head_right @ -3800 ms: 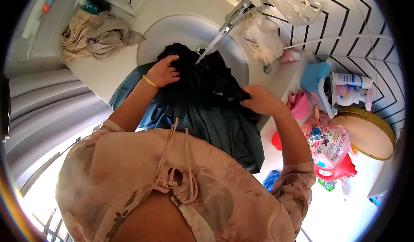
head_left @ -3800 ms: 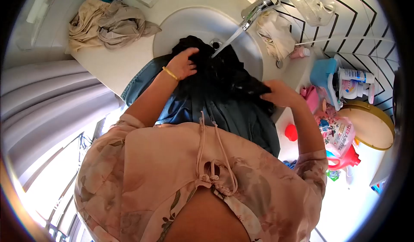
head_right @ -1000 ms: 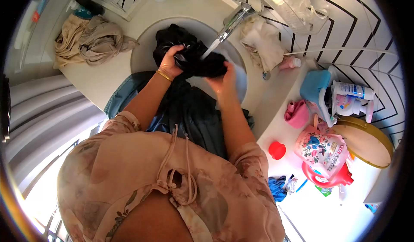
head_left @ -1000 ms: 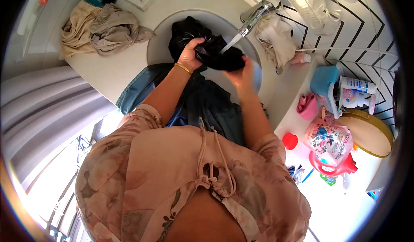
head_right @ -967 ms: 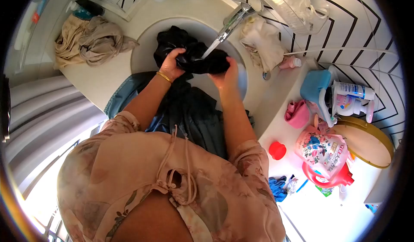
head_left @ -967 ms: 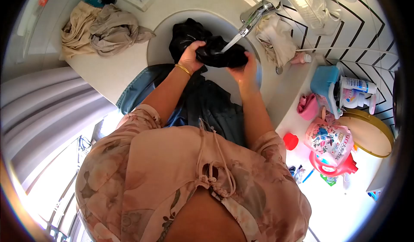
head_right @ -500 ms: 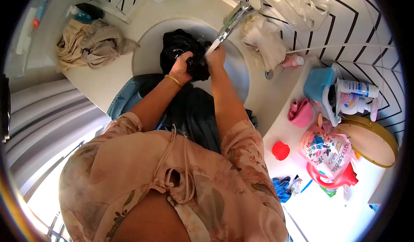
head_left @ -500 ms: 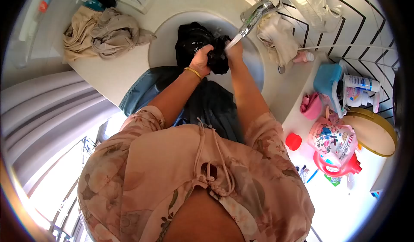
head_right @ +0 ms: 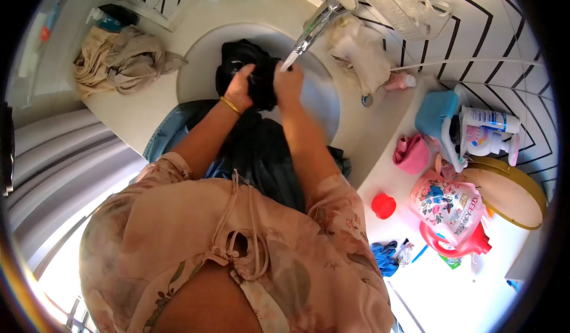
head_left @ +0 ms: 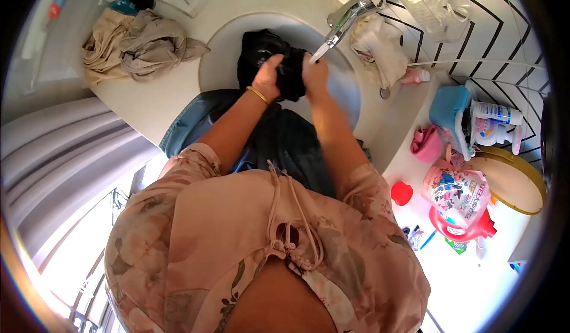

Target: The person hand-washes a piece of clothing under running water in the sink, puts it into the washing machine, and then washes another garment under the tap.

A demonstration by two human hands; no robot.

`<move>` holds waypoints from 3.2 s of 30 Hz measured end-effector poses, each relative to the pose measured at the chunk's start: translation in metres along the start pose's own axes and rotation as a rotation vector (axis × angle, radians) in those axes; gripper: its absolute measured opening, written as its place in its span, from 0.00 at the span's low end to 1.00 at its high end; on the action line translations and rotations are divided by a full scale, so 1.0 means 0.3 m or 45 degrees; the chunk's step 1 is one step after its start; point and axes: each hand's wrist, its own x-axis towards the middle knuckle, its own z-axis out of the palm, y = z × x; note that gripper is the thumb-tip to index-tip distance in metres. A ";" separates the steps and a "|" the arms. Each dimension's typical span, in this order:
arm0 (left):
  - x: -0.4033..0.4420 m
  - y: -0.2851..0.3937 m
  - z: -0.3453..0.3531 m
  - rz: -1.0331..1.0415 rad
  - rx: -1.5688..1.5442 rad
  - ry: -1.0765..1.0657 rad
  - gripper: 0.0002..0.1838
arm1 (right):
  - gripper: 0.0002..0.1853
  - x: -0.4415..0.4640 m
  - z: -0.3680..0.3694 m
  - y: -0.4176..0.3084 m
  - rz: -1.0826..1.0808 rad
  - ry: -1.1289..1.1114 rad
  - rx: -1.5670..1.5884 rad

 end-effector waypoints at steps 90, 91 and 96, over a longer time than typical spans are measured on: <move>0.016 -0.031 -0.028 -0.069 0.953 -0.287 0.12 | 0.13 0.074 -0.154 -0.123 -0.242 -0.528 -0.346; 0.004 -0.022 0.010 -0.182 0.801 -0.209 0.13 | 0.13 0.083 -0.192 -0.118 -0.461 -0.531 -0.437; 0.030 0.009 0.029 -0.308 0.490 -0.152 0.13 | 0.16 0.031 -0.381 -0.403 -0.386 -0.429 -0.684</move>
